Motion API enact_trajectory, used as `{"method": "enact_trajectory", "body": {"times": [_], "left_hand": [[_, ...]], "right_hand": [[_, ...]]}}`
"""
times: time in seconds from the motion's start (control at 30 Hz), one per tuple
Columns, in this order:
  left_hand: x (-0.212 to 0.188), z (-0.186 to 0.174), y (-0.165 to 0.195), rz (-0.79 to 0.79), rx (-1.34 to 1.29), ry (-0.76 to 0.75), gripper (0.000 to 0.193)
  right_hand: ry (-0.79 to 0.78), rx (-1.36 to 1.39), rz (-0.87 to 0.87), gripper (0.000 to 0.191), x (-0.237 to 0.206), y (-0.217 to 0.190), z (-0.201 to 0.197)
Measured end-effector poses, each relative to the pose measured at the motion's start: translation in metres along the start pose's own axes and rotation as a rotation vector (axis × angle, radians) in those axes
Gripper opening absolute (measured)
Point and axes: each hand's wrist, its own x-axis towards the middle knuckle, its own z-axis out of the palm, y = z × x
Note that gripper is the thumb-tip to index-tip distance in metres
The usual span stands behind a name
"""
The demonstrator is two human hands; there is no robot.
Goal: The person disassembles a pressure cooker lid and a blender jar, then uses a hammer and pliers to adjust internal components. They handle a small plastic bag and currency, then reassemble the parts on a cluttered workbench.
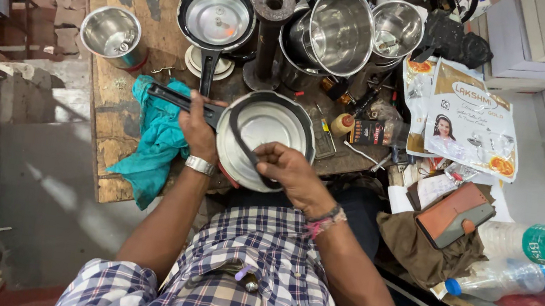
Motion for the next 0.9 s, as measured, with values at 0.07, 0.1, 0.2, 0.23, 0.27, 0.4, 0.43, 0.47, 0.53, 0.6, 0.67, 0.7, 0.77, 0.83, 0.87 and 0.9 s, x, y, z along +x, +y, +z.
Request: {"method": "enact_trajectory", "body": {"times": [0.07, 0.1, 0.2, 0.23, 0.27, 0.4, 0.43, 0.47, 0.53, 0.6, 0.67, 0.7, 0.77, 0.83, 0.87, 0.9], "left_hand": [[0.002, -0.004, 0.005, -0.001, -0.016, 0.005, 0.036], [0.002, -0.007, 0.006, 0.012, -0.006, 0.012, 0.037], [0.001, -0.014, 0.001, 0.032, 0.001, 0.018, 0.036], [0.0, -0.017, -0.002, 0.035, 0.0, 0.015, 0.034], [-0.001, -0.019, -0.005, 0.023, -0.01, 0.021, 0.03], [-0.005, -0.026, -0.007, -0.051, 0.021, -0.033, 0.017], [-0.007, -0.027, -0.003, -0.076, 0.05, -0.058, 0.017], [-0.01, -0.031, 0.003, -0.223, -0.067, -0.066, 0.028], [-0.016, -0.038, 0.014, -0.522, -0.296, -0.08, 0.056], [-0.025, -0.042, 0.024, 0.2, 0.729, -0.363, 0.056], [-0.031, -0.041, 0.028, 0.242, 0.877, -0.348, 0.07], [-0.033, -0.039, 0.028, -0.097, 0.517, -0.209, 0.064], [-0.037, -0.04, 0.027, -0.428, 0.216, -0.071, 0.064], [-0.036, -0.044, 0.026, -0.433, 0.355, -0.088, 0.073], [-0.033, -0.047, 0.025, -0.378, 0.368, -0.157, 0.072], [-0.03, -0.051, 0.027, -0.333, 0.388, -0.229, 0.071]], "right_hand": [[0.033, 0.043, -0.037, 0.034, -0.017, -0.022, -0.003], [0.043, 0.021, -0.077, 0.035, -0.027, -0.035, -0.004], [-0.045, -0.065, -0.265, 0.033, -0.056, -0.084, -0.003], [-0.093, -0.096, -0.343, 0.032, -0.062, -0.099, 0.002], [-0.138, -0.255, -0.377, 0.03, -0.064, -0.111, 0.009], [-0.305, -0.761, -0.584, 0.022, -0.052, -0.144, 0.048], [-0.349, -0.852, -0.648, 0.019, -0.04, -0.146, 0.061], [-0.355, -0.926, -0.701, 0.018, -0.025, -0.148, 0.073], [-0.365, -1.036, -0.81, 0.018, 0.009, -0.15, 0.094], [-0.325, -1.196, -0.806, 0.019, 0.051, -0.148, 0.111], [-0.191, -1.38, -0.804, 0.018, 0.092, -0.144, 0.116], [-0.101, -1.439, -0.862, 0.019, 0.108, -0.142, 0.113], [0.037, -1.617, -0.878, 0.019, 0.119, -0.125, 0.099], [0.145, -1.857, -0.79, 0.016, 0.112, -0.106, 0.076], [0.146, -1.737, -0.8, 0.018, 0.103, -0.094, 0.065], [0.156, -1.611, -0.799, 0.019, 0.088, -0.081, 0.054]]}}
